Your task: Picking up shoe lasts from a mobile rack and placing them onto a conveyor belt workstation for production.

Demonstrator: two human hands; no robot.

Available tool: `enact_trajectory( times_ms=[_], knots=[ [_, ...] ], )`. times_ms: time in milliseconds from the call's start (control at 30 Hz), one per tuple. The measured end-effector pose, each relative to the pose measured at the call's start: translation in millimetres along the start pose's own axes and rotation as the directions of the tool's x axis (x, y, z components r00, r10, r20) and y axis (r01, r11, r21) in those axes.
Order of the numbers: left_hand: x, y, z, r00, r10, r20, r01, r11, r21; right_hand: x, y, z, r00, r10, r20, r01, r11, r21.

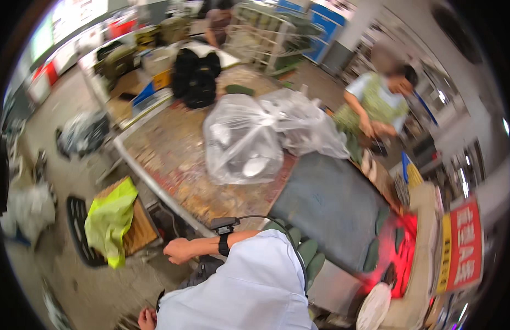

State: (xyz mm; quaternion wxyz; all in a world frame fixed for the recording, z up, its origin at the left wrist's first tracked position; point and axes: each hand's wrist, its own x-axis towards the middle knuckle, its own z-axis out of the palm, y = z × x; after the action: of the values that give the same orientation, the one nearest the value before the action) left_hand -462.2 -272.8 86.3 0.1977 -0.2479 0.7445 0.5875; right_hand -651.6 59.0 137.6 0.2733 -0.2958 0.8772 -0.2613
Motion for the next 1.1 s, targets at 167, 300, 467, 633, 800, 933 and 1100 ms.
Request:
enact_trajectory(
  times_ms=[167,300,467,633,800,933,1100],
  knots=[
    [-72,-30,5,0.961,0.089,-0.263,-0.127,0.983,-0.132,-3,-91,21,0.942,-0.185,0.279,0.196,0.98,-0.011],
    [-124,-63,-3,0.942,0.086,-0.325,-0.165,0.96,-0.224,2,-118,68,0.817,-0.357,0.453,0.364,0.928,0.075],
    [-188,-94,-52,0.757,0.022,-0.653,-0.227,0.946,-0.232,45,-220,94,0.585,-0.479,0.654,0.585,0.808,0.069],
    [-245,-116,-96,0.46,-0.178,-0.87,-0.536,0.725,-0.432,104,-341,136,0.332,-0.607,0.722,0.82,0.564,0.098],
    [-271,-136,-82,0.349,-0.403,-0.846,-0.623,0.574,-0.531,115,-450,222,0.079,-0.712,0.698,0.881,0.377,0.286],
    [-288,-141,-47,0.231,-0.604,-0.762,-0.672,0.467,-0.574,102,-479,306,-0.281,-0.458,0.843,0.755,0.437,0.489],
    [-335,-151,-14,0.033,-0.798,-0.602,-0.791,0.347,-0.504,79,-493,419,-0.515,-0.087,0.853,0.764,0.405,0.503]
  ],
)
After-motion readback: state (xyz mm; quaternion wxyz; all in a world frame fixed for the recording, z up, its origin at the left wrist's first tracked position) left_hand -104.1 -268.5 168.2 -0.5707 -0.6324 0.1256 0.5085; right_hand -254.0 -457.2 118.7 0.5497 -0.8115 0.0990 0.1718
